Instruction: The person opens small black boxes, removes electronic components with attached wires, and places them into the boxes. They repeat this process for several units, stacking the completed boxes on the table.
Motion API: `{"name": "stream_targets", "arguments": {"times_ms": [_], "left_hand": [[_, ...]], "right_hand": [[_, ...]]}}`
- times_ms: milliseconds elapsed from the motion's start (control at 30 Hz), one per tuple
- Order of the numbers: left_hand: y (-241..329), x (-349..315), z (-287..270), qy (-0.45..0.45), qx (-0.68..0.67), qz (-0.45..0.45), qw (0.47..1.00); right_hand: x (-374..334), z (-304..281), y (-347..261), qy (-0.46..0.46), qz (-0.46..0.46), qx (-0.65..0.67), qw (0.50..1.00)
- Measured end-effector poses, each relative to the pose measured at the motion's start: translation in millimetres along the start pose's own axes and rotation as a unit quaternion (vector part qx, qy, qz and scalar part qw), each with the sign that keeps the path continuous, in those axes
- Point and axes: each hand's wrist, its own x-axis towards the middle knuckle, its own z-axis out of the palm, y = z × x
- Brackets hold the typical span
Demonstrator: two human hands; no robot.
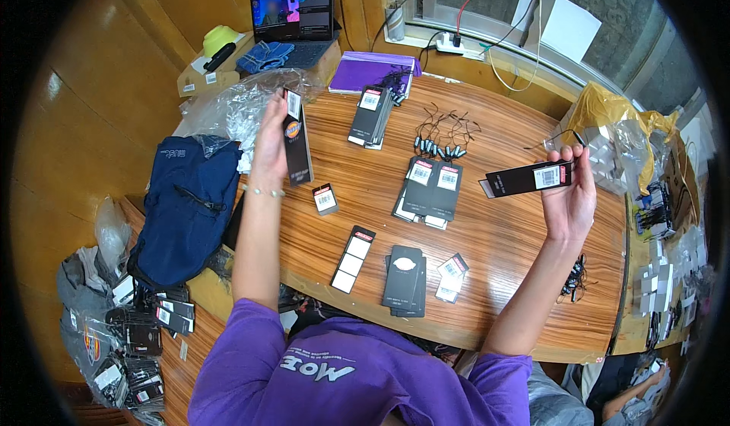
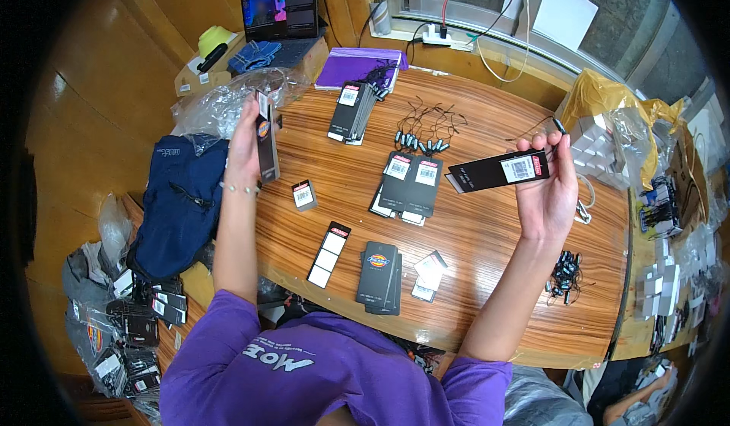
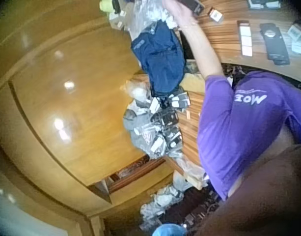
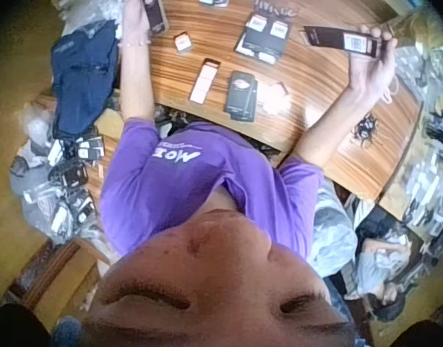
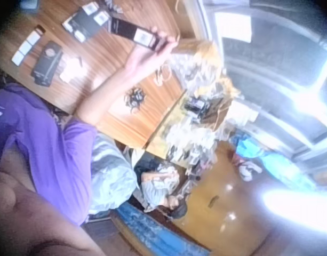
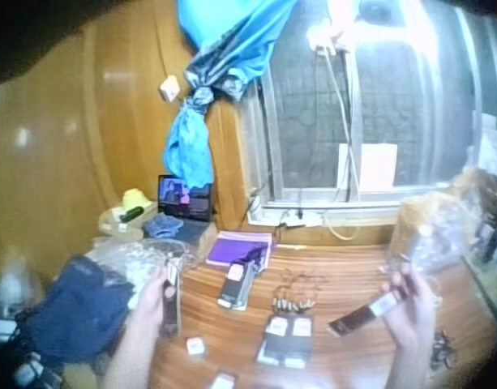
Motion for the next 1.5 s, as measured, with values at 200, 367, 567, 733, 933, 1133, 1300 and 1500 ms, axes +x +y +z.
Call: {"name": "stream_targets", "arguments": {"times_ms": [200,367,567,733,933,1133,1300,1500], "left_hand": [[13.0,42.6,-100.3,-0.041,0.393,-0.169,0.903],[3.1,53.4,-137.5,-0.037,0.501,-0.152,0.851],[1.7,66.8,-143.0,0.082,0.243,-0.066,0.964],[13.7,60.6,-110.3,0.013,0.246,-0.132,0.96],[20.7,64.4,-77.0,-0.063,0.227,-0.118,0.965],[5.5,75.1,-109.0,-0.053,0.445,-0.116,0.886],[-0.1,63.4,-152.0,-0.068,0.72,0.037,0.69],[8.2,59.0,-151.1,-0.012,0.76,0.058,0.647]], "right_hand": [[1.5,1.6,3.3,-0.004,0.004,-0.003,1.0],[2.6,-0.3,4.6,0.002,0.007,-0.003,1.0],[5.2,-4.6,7.9,0.013,0.011,-0.006,1.0],[5.8,-5.4,9.5,0.015,0.014,-0.007,1.0],[6.8,-5.2,13.5,0.016,0.022,-0.014,1.0],[6.4,-3.3,11.8,0.015,0.015,-0.015,1.0],[7.7,-4.6,13.8,0.01,0.019,-0.002,1.0],[7.0,-3.4,15.1,0.007,0.022,-0.006,1.0]]}}
